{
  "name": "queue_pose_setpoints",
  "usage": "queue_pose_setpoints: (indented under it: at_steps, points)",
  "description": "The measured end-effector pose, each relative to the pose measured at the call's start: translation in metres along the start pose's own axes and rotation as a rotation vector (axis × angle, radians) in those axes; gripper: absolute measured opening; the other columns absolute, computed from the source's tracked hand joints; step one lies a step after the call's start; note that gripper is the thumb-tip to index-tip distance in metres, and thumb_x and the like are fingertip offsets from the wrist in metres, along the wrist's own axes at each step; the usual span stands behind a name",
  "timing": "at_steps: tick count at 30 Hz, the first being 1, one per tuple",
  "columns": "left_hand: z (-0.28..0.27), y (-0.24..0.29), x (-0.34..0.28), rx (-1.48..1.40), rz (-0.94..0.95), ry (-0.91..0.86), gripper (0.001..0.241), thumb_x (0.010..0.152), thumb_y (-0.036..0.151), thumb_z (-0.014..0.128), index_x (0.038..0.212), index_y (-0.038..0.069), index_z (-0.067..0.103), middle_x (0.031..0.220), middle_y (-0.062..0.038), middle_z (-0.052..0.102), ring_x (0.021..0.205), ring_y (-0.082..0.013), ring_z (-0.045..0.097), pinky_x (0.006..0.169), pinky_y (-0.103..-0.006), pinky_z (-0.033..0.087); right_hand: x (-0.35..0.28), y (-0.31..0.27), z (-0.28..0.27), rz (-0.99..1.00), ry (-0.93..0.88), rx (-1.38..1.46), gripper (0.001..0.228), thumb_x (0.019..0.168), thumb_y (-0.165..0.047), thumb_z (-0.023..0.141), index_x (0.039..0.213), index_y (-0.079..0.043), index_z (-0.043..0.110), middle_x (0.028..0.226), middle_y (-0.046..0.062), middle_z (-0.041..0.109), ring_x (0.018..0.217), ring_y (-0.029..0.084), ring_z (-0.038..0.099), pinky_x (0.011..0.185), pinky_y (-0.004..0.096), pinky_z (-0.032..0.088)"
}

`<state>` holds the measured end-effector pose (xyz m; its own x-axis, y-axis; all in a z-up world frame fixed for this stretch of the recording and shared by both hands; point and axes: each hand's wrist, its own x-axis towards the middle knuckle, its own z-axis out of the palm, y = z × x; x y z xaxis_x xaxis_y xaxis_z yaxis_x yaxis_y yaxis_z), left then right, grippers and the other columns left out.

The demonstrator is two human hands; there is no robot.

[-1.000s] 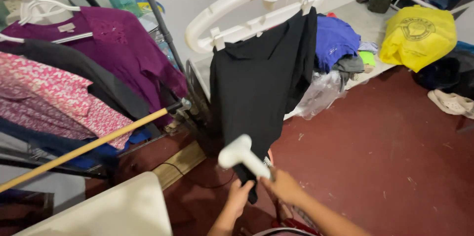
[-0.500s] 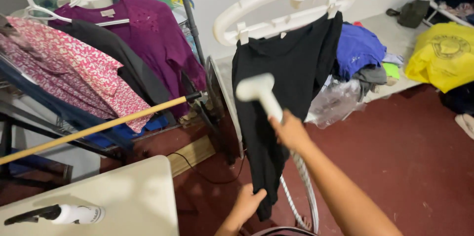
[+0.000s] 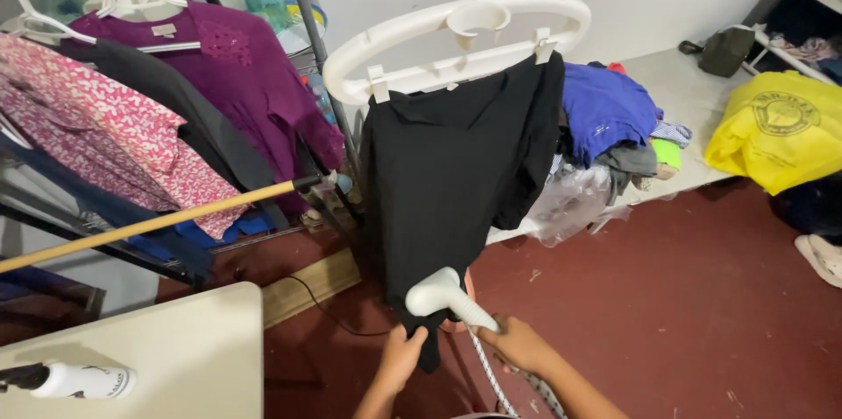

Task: The person folds a gray t-shirt on a white table and places it on a stack of other clothes. Then, the person picks up a black t-shirt, hangs it on a garment steamer, and uses the steamer to remove wrinkles from the fabric.

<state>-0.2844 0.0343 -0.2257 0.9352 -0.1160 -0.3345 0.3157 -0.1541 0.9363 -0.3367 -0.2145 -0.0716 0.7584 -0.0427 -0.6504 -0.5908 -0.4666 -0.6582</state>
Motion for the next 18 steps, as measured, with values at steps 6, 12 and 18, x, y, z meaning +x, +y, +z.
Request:
queue_pose_setpoints:
  at_steps: [6, 12, 18]
  points:
    - [-0.055, -0.066, 0.069, -0.317, 0.170, 0.040, 0.040, 0.089, 0.032, 0.073, 0.096, -0.007, 0.077, 0.099, -0.018, 0.075, 0.092, -0.0257, 0.069, 0.086, -0.0424, 0.052, -0.024, 0.003, -0.036, -0.095, 0.024, 0.330, 0.043, 0.090, -0.040, 0.070, 0.106, 0.000, 0.065, 0.059, 0.005, 0.058, 0.042, 0.016, 0.055, 0.041, 0.032, 0.045]
    - [0.003, 0.199, -0.052, -1.484, -0.290, 0.288, 0.110, 0.083, 0.090, 0.018, 0.154, 0.009, 0.043, 0.156, -0.010, 0.048, 0.140, -0.0314, 0.043, 0.117, -0.0486, 0.029, -0.010, 0.029, -0.034, -0.134, 0.130, 0.475, 0.038, 0.090, -0.036, 0.070, 0.105, -0.002, 0.063, 0.060, 0.005, 0.058, 0.043, 0.016, 0.054, 0.040, 0.032, 0.043]
    - [0.070, 0.034, -0.009, -1.080, -0.157, -0.397, 0.083, 0.091, 0.061, 0.059, 0.150, 0.003, 0.046, 0.151, -0.006, 0.057, 0.136, -0.0210, 0.055, 0.118, -0.0385, 0.042, -0.017, 0.034, -0.022, -0.134, 0.175, 0.374, 0.038, 0.089, -0.039, 0.071, 0.110, -0.008, 0.066, 0.061, 0.004, 0.061, 0.045, 0.013, 0.056, 0.043, 0.030, 0.046]
